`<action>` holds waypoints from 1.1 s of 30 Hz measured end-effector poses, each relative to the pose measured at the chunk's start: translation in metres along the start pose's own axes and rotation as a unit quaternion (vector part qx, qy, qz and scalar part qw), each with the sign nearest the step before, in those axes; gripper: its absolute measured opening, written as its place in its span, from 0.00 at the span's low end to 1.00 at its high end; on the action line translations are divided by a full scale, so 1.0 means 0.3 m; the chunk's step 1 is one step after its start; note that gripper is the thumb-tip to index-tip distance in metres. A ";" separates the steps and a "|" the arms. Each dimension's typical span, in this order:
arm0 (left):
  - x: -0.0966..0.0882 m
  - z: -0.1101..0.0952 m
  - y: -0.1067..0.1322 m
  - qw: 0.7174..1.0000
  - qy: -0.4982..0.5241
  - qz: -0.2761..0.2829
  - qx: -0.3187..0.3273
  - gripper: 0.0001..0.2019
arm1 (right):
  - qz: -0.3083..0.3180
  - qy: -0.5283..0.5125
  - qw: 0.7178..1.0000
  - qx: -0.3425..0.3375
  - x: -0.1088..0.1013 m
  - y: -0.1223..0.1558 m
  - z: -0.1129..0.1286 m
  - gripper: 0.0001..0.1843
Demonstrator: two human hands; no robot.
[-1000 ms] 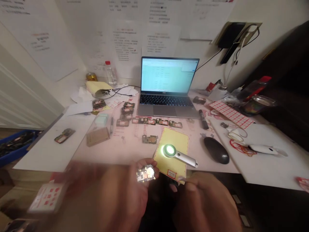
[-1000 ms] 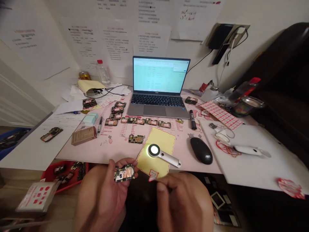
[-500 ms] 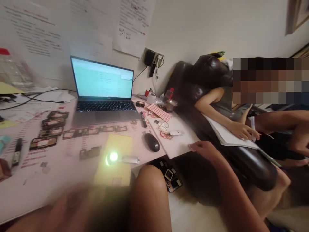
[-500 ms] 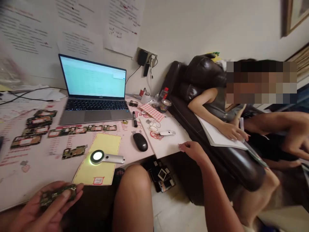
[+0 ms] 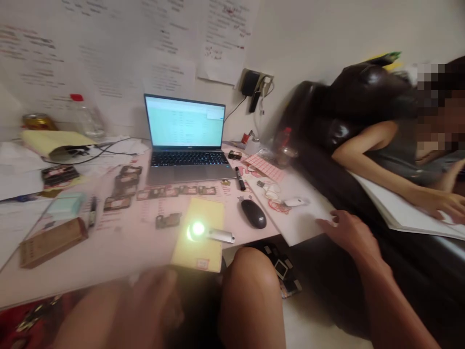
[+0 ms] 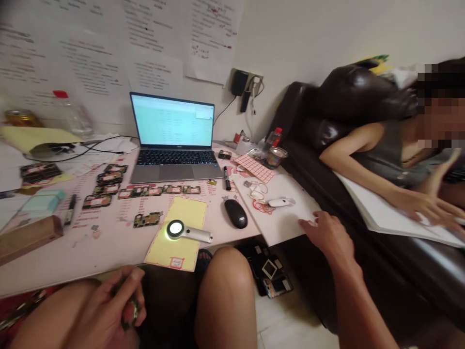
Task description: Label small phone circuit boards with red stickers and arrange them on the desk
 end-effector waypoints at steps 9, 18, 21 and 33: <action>0.073 0.122 0.015 0.995 -0.002 0.037 -0.093 0.26 | 0.048 -0.288 0.923 -0.251 -0.027 0.687 0.392 0.15; 0.173 0.101 -0.006 0.996 0.032 0.057 -0.069 0.18 | 0.168 -0.217 0.855 -0.440 0.057 0.868 0.607 0.25; 0.196 0.067 -0.003 0.993 0.067 0.053 -0.085 0.17 | 0.185 -0.214 0.851 -0.442 0.074 0.864 0.600 0.27; 0.200 0.118 -0.017 0.989 0.077 0.059 -0.111 0.26 | 0.231 -0.251 0.884 -0.320 0.118 0.858 0.603 0.12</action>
Point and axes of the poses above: each hand's wrist, its own y-axis away from the middle knuckle, its own x-axis out of the palm, z = x × y, the point moved 3 cm from there along -y, towards the middle knuckle, and after that the axes turned 6 degrees about x, right-handed, at the moved point
